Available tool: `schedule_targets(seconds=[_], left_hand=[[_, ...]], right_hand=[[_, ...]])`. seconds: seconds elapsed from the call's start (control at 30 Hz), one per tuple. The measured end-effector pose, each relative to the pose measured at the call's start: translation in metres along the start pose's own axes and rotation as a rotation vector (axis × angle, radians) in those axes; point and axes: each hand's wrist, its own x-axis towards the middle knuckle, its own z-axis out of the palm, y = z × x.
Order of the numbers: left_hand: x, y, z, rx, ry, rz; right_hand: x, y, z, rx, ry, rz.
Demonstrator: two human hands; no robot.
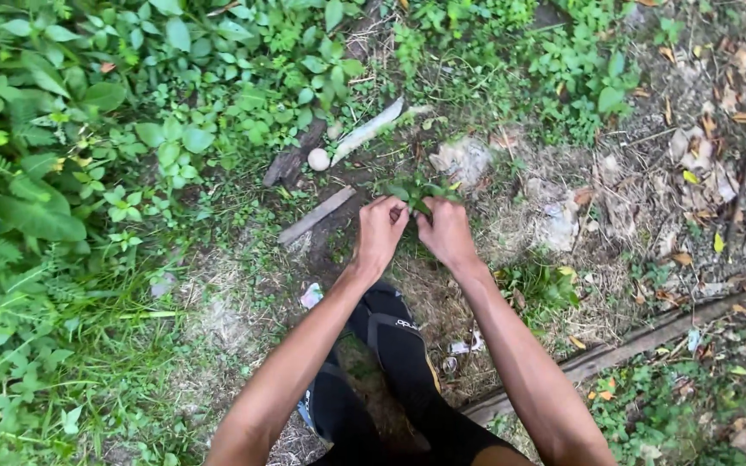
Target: Picking and collecting small green plants from the ground in an outdoor garden.
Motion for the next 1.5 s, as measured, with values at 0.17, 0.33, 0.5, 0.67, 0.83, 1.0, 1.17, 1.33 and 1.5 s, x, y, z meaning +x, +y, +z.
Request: schedule_targets(seconds=[0.17, 0.33, 0.5, 0.67, 0.83, 1.0, 1.17, 1.33, 1.5], left_hand=[[0.005, 0.022, -0.006, 0.009, -0.023, -0.037], [0.010, 0.027, -0.022, -0.002, 0.052, -0.005], [0.018, 0.017, -0.059, 0.025, 0.172, 0.009], [0.020, 0.004, -0.113, 0.040, 0.342, -0.048], [0.023, -0.026, -0.161, 0.051, 0.502, -0.103], [0.032, -0.039, -0.206, 0.090, 0.708, -0.165], [0.048, -0.057, -0.234, 0.121, 0.688, -0.189], [0.056, -0.085, -0.234, 0.100, 0.596, -0.244], [0.055, -0.098, -0.231, 0.115, 0.609, -0.209]], right_hand=[[-0.006, -0.005, -0.009, 0.038, 0.033, 0.105], [0.004, -0.056, -0.033, -0.021, 0.089, 0.148], [0.023, -0.093, -0.022, -0.084, 0.209, -0.091], [0.050, -0.122, 0.022, -0.027, 0.106, -0.264], [0.080, -0.144, 0.080, 0.058, -0.033, -0.377], [0.112, -0.172, 0.127, 0.138, -0.132, -0.346], [0.137, -0.192, 0.163, 0.116, -0.152, -0.382], [0.148, -0.185, 0.198, 0.022, -0.199, -0.349], [0.152, -0.148, 0.240, 0.040, -0.152, -0.480]])
